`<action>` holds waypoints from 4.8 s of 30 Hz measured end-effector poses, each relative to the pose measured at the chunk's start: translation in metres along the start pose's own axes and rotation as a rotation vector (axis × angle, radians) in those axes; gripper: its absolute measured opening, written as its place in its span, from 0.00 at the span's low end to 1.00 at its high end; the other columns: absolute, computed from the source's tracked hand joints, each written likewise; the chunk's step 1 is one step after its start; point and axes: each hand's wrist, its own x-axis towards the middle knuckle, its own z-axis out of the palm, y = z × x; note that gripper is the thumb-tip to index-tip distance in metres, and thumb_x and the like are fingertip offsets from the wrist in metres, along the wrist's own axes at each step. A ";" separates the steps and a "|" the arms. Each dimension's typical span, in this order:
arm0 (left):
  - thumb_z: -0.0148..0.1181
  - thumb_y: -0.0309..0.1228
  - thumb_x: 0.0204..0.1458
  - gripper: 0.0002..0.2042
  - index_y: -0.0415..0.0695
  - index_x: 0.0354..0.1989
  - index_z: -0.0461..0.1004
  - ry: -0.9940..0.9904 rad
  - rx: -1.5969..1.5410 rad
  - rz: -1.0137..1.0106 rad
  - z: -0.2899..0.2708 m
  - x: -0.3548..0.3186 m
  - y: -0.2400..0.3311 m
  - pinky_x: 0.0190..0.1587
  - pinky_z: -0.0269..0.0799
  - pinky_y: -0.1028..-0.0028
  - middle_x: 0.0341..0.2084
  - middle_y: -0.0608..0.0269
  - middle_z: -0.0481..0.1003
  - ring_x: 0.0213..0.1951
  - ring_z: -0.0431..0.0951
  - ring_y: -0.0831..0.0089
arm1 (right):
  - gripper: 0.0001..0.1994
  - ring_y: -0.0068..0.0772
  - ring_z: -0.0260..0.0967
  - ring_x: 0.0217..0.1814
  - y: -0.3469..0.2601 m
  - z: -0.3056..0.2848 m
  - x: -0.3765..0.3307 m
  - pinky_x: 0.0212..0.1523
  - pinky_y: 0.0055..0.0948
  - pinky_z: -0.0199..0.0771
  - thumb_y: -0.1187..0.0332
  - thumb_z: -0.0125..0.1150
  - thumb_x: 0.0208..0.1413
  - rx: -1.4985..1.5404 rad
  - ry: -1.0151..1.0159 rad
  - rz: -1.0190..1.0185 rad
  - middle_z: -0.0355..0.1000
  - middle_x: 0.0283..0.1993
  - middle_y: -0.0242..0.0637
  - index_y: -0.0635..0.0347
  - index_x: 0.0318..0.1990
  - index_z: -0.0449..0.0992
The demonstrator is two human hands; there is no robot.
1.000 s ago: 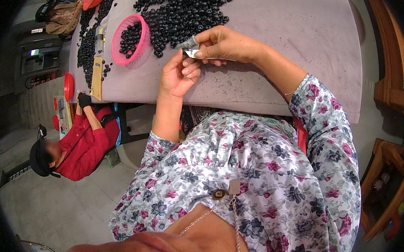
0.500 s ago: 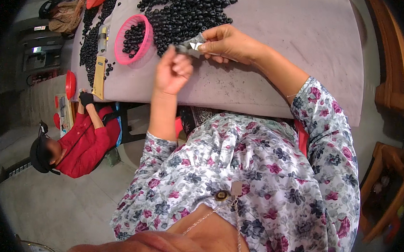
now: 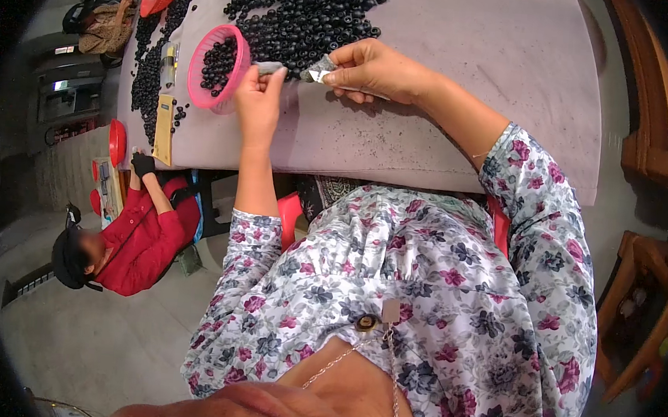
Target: The recorder is wrapping small black spherical objects in silver foil and placing them into a container.
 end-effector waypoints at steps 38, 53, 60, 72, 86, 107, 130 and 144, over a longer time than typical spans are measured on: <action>0.60 0.32 0.59 0.07 0.40 0.35 0.74 -0.058 -0.570 -0.280 0.018 -0.034 0.008 0.24 0.65 0.79 0.24 0.66 0.75 0.23 0.72 0.80 | 0.07 0.14 0.62 0.20 0.001 0.003 0.000 0.19 0.16 0.60 0.66 0.59 0.61 -0.006 0.038 -0.014 0.69 0.26 0.27 0.60 0.38 0.75; 0.60 0.30 0.58 0.06 0.41 0.37 0.73 -0.257 -1.268 -0.573 0.025 -0.033 0.005 0.27 0.67 0.80 0.29 0.63 0.76 0.25 0.70 0.79 | 0.14 0.12 0.62 0.22 -0.002 0.007 -0.003 0.20 0.14 0.58 0.67 0.61 0.58 -0.157 -0.041 -0.059 0.69 0.27 0.24 0.61 0.50 0.73; 0.56 0.33 0.62 0.08 0.42 0.35 0.73 -0.355 -1.236 -0.542 0.024 -0.035 0.008 0.26 0.63 0.82 0.27 0.66 0.73 0.24 0.68 0.82 | 0.15 0.12 0.61 0.22 0.000 0.008 -0.003 0.21 0.14 0.57 0.68 0.61 0.58 -0.106 -0.026 -0.067 0.68 0.26 0.23 0.62 0.52 0.72; 0.61 0.37 0.58 0.10 0.44 0.32 0.73 -0.483 -1.225 -0.484 0.019 -0.035 0.002 0.24 0.60 0.78 0.23 0.65 0.73 0.21 0.67 0.79 | 0.13 0.12 0.60 0.22 0.000 0.006 -0.003 0.21 0.14 0.56 0.68 0.62 0.57 -0.119 -0.085 -0.052 0.68 0.26 0.22 0.61 0.49 0.74; 0.56 0.36 0.61 0.11 0.41 0.32 0.73 -0.496 -1.237 -0.481 0.021 -0.034 0.002 0.26 0.62 0.77 0.25 0.65 0.73 0.23 0.68 0.77 | 0.09 0.12 0.61 0.21 -0.003 0.012 -0.005 0.20 0.14 0.58 0.67 0.64 0.57 -0.187 -0.025 -0.076 0.68 0.26 0.23 0.59 0.43 0.75; 0.55 0.35 0.62 0.09 0.41 0.37 0.72 -0.618 -1.307 -0.470 0.018 -0.036 -0.002 0.25 0.63 0.78 0.25 0.64 0.71 0.21 0.66 0.78 | 0.08 0.12 0.61 0.21 -0.005 0.008 -0.005 0.20 0.15 0.56 0.68 0.64 0.56 -0.154 -0.079 -0.071 0.68 0.24 0.23 0.61 0.40 0.76; 0.52 0.35 0.64 0.10 0.42 0.38 0.73 -0.634 -1.389 -0.524 0.024 -0.039 -0.003 0.24 0.62 0.79 0.25 0.66 0.69 0.21 0.66 0.80 | 0.07 0.12 0.60 0.19 -0.004 0.007 -0.004 0.19 0.14 0.56 0.70 0.63 0.57 -0.156 -0.071 -0.038 0.68 0.23 0.23 0.62 0.40 0.78; 0.52 0.34 0.63 0.08 0.43 0.36 0.73 -0.620 -1.375 -0.544 0.023 -0.040 -0.003 0.23 0.61 0.80 0.23 0.66 0.69 0.20 0.65 0.81 | 0.07 0.12 0.59 0.18 -0.001 0.007 -0.002 0.17 0.17 0.55 0.68 0.64 0.58 -0.124 -0.044 -0.030 0.66 0.19 0.23 0.61 0.40 0.80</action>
